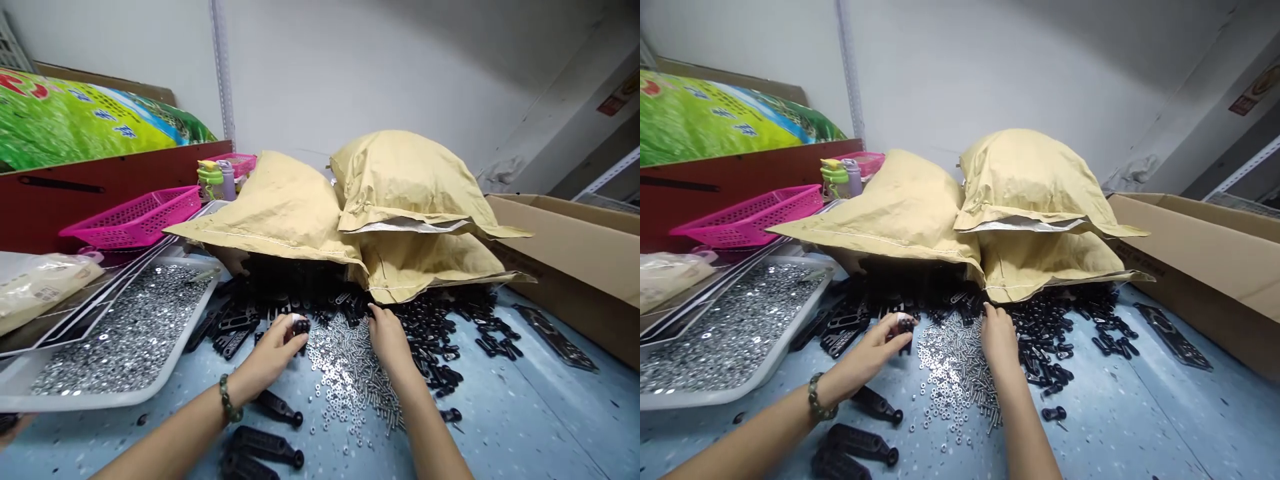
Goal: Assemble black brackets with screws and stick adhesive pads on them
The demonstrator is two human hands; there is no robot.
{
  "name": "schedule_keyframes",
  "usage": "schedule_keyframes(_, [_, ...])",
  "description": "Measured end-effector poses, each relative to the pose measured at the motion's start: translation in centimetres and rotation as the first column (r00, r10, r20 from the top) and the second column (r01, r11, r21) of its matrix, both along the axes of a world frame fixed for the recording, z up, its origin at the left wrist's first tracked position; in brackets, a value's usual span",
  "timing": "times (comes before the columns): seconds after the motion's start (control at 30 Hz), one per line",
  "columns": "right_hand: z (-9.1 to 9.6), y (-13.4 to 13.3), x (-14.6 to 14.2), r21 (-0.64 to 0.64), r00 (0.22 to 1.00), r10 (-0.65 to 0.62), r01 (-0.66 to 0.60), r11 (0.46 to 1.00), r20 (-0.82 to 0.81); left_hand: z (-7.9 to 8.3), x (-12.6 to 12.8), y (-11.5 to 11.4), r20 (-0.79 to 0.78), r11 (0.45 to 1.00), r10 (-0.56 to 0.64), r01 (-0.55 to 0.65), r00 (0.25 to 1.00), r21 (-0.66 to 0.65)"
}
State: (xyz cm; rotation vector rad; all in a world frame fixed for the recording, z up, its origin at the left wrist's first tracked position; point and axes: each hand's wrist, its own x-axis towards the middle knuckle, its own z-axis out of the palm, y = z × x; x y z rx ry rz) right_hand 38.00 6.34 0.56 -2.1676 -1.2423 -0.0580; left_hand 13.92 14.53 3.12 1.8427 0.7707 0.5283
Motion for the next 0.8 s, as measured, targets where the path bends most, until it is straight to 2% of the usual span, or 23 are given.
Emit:
schedule_keyframes(0.13, [0.5,-2.1,-2.5,0.057,0.983,0.104,-0.096,0.994,-0.154,-0.9,-3.3,0.9,-0.175,0.993,-0.037,0.056,0.984,0.107])
schedule_keyframes(0.2, [0.6,-3.0,-4.4,0.11,0.94,0.182,-0.156,0.982,-0.288,-1.0,-4.5,1.1,-0.239,0.979,-0.038,0.084,0.97,0.185])
schedule_keyframes(0.33, [1.2,-3.6,-8.5,0.272,0.727,0.355,-0.236,0.933,-0.587,-0.5,-4.4,0.9,-0.379,0.887,-0.146,0.29,0.914,0.359])
schedule_keyframes(0.43, [1.6,-3.3,-10.9,0.361,0.617,0.452,-0.275,0.891,-0.645,0.3,-3.3,0.4,-0.356,0.882,-0.148,0.285,0.923,0.375])
schedule_keyframes(0.5, [2.0,-3.1,-11.7,0.397,0.625,0.5,-0.31,0.864,-0.6,1.1,-2.8,-0.1,-0.302,0.909,-0.168,0.266,0.938,0.32])
schedule_keyframes(0.63, [2.7,-3.0,-11.8,0.383,0.735,0.503,-0.349,0.856,-0.455,2.3,-3.1,-1.5,-0.223,0.958,-0.2,0.238,0.954,0.158])
schedule_keyframes(0.8, [3.8,-2.9,-11.5,0.353,0.732,0.527,-0.401,0.845,-0.432,2.5,-3.3,-2.4,-0.193,0.938,-0.159,0.209,0.968,0.277])
